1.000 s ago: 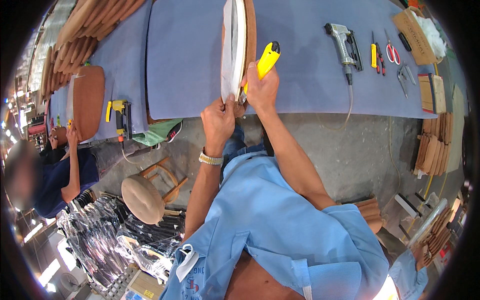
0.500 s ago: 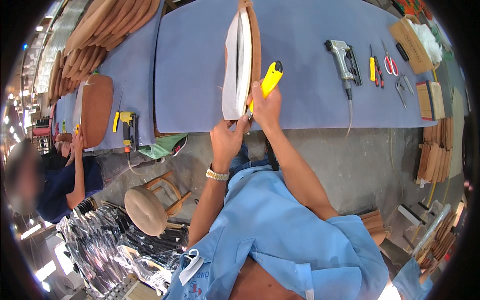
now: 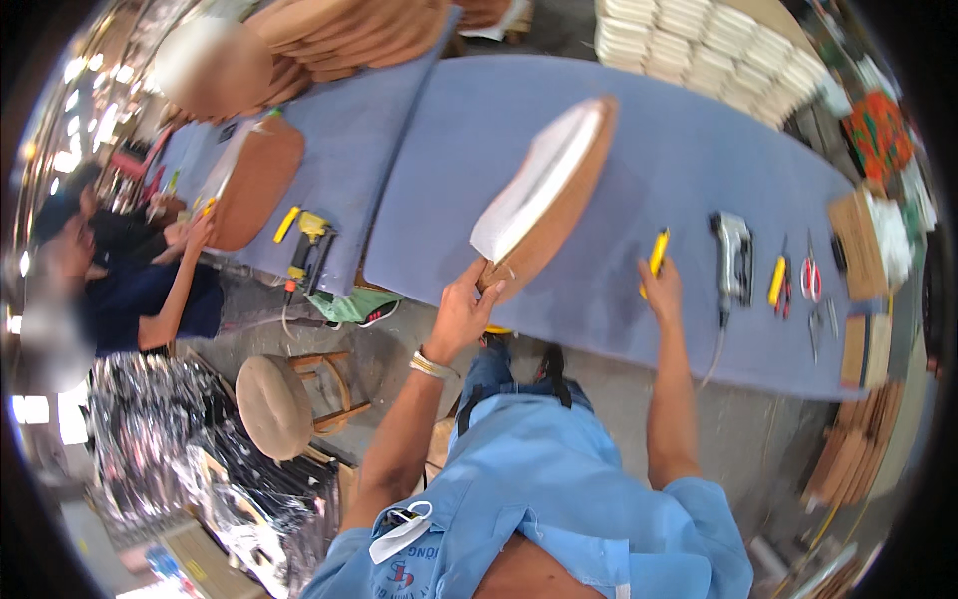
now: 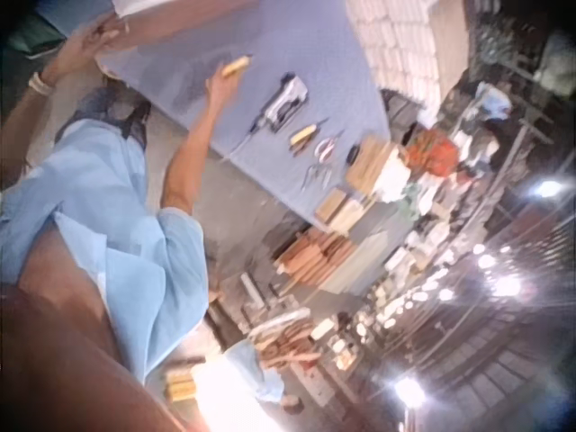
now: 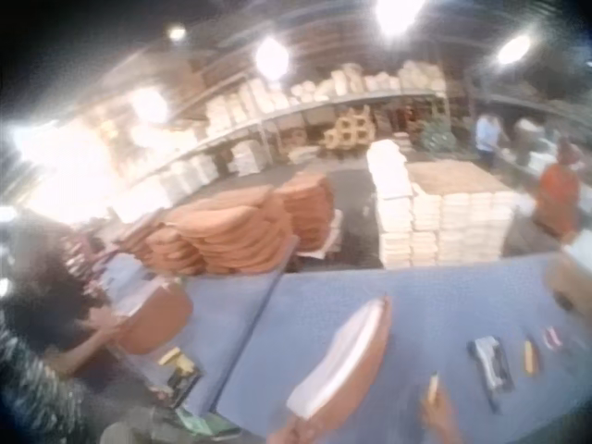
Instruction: The person assembles shoe components by folding and stapling a brown insole-like piece with a white foam insert. They use a yellow utility knife to trim edges, then repeatedly staple the folded edges with a pneumatic stapler, flipping the piece to work on both sides.
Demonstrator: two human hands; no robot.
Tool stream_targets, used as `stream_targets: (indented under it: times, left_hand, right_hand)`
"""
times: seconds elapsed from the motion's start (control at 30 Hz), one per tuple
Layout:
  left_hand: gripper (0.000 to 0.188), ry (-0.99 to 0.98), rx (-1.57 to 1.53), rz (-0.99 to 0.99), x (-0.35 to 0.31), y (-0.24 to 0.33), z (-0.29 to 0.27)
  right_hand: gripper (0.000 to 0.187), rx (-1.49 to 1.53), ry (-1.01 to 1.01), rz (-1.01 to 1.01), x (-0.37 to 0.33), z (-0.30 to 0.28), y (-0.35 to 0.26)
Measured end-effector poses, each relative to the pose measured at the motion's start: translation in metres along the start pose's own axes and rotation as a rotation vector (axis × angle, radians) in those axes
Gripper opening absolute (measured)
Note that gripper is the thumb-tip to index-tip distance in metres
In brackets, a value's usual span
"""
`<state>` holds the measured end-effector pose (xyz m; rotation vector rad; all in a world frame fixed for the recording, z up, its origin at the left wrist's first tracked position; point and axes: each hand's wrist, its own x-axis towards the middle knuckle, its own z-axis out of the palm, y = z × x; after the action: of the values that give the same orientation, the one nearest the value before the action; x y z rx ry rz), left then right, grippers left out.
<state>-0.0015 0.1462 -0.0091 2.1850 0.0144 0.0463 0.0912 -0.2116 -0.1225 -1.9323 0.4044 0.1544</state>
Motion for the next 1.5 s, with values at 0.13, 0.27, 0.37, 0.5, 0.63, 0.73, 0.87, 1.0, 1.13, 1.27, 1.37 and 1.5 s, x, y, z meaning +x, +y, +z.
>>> stream_targets:
  times: [0.13,0.27,0.37,0.5,0.63,0.73,0.87,1.0,1.13,1.27,1.37,1.5]
  left_hand:
    - [0.045,-0.122,0.009,0.096,0.072,-0.021,-0.049]
    - [0.053,-0.179,0.103,0.297,0.104,-0.027,-0.083]
    - [0.057,-0.264,0.061,0.294,0.131,-0.053,-0.086]
    - [0.059,-0.253,-0.068,0.192,0.152,-0.085,-0.093]
    - [0.055,-0.348,-0.222,0.047,0.176,-0.069,-0.105]
    - [0.051,-0.146,-0.138,0.153,0.182,-0.096,-0.086]
    - [0.049,-0.089,-0.254,0.023,0.158,-0.107,-0.080]
    - [0.049,-0.013,-0.212,-0.023,0.089,-0.108,-0.050]
    - [0.054,0.081,-0.119,0.079,0.009,-0.115,-0.004]
    - [0.060,0.163,0.047,0.007,-0.023,-0.133,0.048]
    - [0.062,0.264,0.036,-0.031,-0.026,-0.138,0.062]
    - [0.061,0.392,0.138,-0.030,-0.029,-0.139,0.065]
  right_hand:
    - [0.063,-0.660,0.121,-0.105,0.057,-0.063,0.016]
    - [0.069,-0.847,0.053,-0.163,0.121,-0.128,0.015]
    - [0.068,-0.816,0.262,-0.316,0.142,-0.151,0.009]
    - [0.064,-0.596,-0.024,-0.875,0.065,-0.032,-0.152]
    - [0.064,-0.681,-0.322,-1.096,0.030,0.109,-0.276]
    - [0.059,-0.784,-0.700,-0.911,0.065,0.171,-0.301]
    - [0.046,-0.842,-0.948,-0.847,0.074,0.198,-0.316]
    - [0.041,-0.687,-0.935,-1.044,0.055,0.194,-0.242]
    - [0.047,-0.526,-0.858,-1.267,0.017,0.186,-0.138]
    - [0.050,-0.635,-0.694,-1.515,0.006,0.182,-0.073]
    - [0.051,-0.574,-0.735,-1.375,0.002,0.196,-0.073]
    - [0.048,-0.557,-0.710,-1.456,-0.003,0.193,-0.076]
